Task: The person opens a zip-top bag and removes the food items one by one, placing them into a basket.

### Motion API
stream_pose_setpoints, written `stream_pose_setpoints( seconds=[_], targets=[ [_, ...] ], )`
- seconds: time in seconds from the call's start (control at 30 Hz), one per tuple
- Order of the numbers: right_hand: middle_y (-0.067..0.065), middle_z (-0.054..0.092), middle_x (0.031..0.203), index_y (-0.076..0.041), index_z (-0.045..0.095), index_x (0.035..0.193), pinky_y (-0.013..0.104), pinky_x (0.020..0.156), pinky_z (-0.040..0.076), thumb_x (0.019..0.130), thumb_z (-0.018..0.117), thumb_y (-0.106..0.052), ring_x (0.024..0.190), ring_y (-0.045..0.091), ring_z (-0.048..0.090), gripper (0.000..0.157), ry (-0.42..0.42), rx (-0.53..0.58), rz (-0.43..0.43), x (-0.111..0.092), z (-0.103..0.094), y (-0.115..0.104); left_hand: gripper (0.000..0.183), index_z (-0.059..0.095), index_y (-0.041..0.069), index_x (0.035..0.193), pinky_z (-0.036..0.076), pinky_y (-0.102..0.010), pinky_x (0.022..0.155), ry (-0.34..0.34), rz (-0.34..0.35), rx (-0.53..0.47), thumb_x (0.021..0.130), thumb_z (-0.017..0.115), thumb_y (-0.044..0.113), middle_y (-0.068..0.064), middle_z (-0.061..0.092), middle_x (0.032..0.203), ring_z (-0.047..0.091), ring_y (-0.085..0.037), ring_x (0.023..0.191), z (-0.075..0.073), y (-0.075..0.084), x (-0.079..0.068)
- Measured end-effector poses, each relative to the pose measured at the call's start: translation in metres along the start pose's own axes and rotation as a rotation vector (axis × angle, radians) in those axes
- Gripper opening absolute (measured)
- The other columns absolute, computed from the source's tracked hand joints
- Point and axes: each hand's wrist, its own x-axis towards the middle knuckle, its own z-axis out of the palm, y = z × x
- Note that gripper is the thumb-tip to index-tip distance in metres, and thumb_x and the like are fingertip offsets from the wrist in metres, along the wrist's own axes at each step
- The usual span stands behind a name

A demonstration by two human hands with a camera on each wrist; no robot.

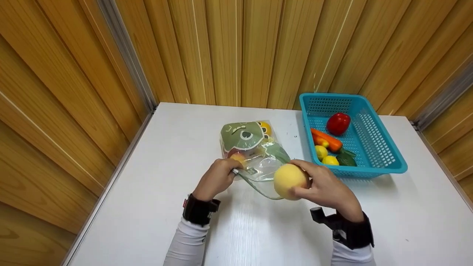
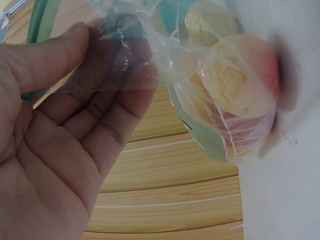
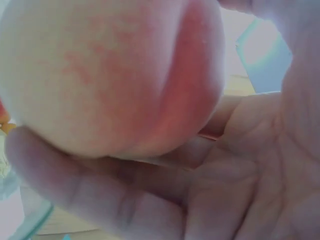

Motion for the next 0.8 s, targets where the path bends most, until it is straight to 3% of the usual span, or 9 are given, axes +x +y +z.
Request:
stream_pose_setpoints(
  seconds=[0.33,0.5,0.8],
  targets=[
    [0.018,0.071,0.119,0.003,0.058,0.14,0.029,0.073,0.057,0.087,0.077,-0.019,0.089,0.024,0.066,0.06,0.102,0.101,0.041,-0.006,-0.015,0.011,0.022,0.079,0.004,0.09,0.057,-0.035,0.075,0.004,-0.015,-0.002,0.086,0.064,-0.011,-0.004,0.075,0.089,0.064,-0.014,0.08,0.0,0.0,-0.001],
    [0.022,0.07,0.118,0.003,0.058,0.14,0.023,0.073,0.056,0.086,0.079,-0.014,0.09,0.028,0.067,0.06,0.198,0.106,0.029,-0.008,-0.02,0.021,0.021,0.079,0.004,0.09,0.057,-0.035,0.076,0.006,-0.009,-0.001,0.086,0.065,-0.012,-0.005,0.075,0.09,0.065,-0.015,0.081,0.001,-0.001,0.0],
    [0.025,0.066,0.125,0.003,0.055,0.143,0.013,0.076,0.052,0.087,0.08,-0.011,0.101,0.036,0.065,0.063,0.36,0.146,0.108,-0.007,-0.029,0.035,0.022,0.079,0.004,0.091,0.057,-0.035,0.077,0.007,0.004,0.005,0.086,0.065,-0.012,-0.004,0.075,0.09,0.066,-0.014,0.082,0.0,-0.001,0.001]
  ],
)
